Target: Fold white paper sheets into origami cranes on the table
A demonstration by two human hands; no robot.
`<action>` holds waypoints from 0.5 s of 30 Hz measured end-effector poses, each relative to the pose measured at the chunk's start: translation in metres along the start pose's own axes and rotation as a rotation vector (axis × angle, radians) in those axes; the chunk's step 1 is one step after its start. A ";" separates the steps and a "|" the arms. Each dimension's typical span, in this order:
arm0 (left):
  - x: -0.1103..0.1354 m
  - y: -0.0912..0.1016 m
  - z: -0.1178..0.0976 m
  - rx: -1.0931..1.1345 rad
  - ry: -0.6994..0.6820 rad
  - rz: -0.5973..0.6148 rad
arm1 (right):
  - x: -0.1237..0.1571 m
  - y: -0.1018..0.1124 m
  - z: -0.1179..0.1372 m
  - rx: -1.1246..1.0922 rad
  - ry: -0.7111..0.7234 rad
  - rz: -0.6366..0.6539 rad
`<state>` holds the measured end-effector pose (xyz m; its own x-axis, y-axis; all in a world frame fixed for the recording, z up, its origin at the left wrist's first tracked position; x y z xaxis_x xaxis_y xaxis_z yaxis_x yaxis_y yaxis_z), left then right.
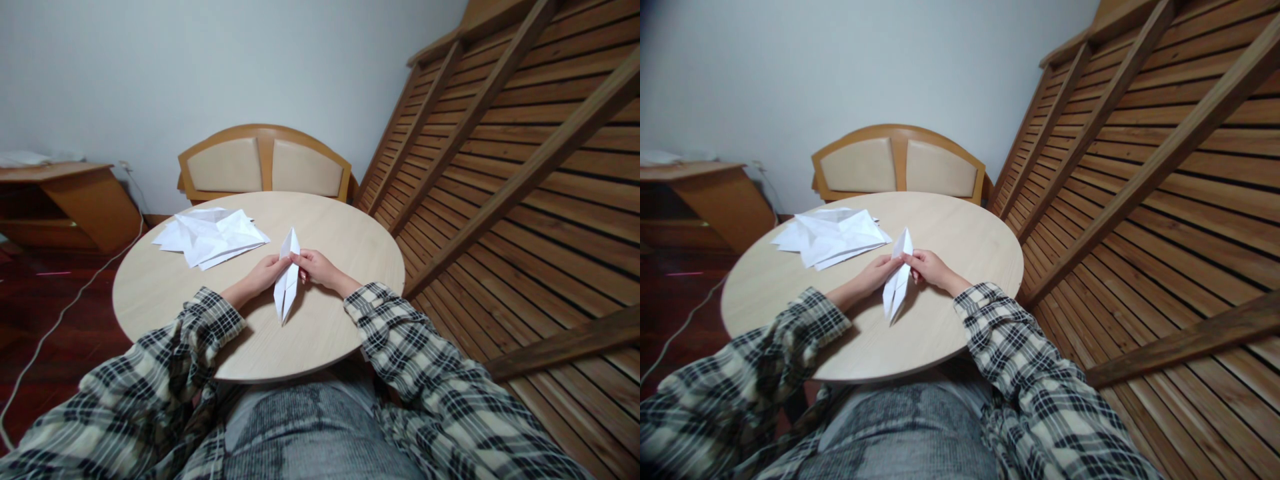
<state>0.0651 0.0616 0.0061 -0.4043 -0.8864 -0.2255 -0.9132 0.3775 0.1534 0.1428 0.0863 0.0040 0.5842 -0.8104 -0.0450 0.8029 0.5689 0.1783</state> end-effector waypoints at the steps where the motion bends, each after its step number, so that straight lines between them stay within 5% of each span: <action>1: 0.000 0.001 -0.001 -0.007 -0.003 -0.008 | 0.000 0.001 0.000 0.013 -0.001 -0.007; 8: 0.001 0.012 -0.005 -0.068 -0.019 -0.113 | -0.003 0.013 0.003 0.042 0.041 -0.124; 15: -0.002 0.004 -0.002 -0.031 -0.015 -0.040 | -0.004 0.023 0.004 0.009 0.082 -0.192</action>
<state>0.0620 0.0640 0.0090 -0.3685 -0.8964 -0.2463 -0.9267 0.3331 0.1739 0.1582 0.1018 0.0121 0.4287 -0.8893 -0.1592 0.8995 0.4036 0.1676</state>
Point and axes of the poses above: each hand's wrist, its own x-axis away from the middle knuckle, its own y-axis out of the back of the hand, z = x × y, the point moved 9 cm from there along -x, towards the middle knuckle, and after that the axes turned 8 degrees about -y, right-handed, at the moved point
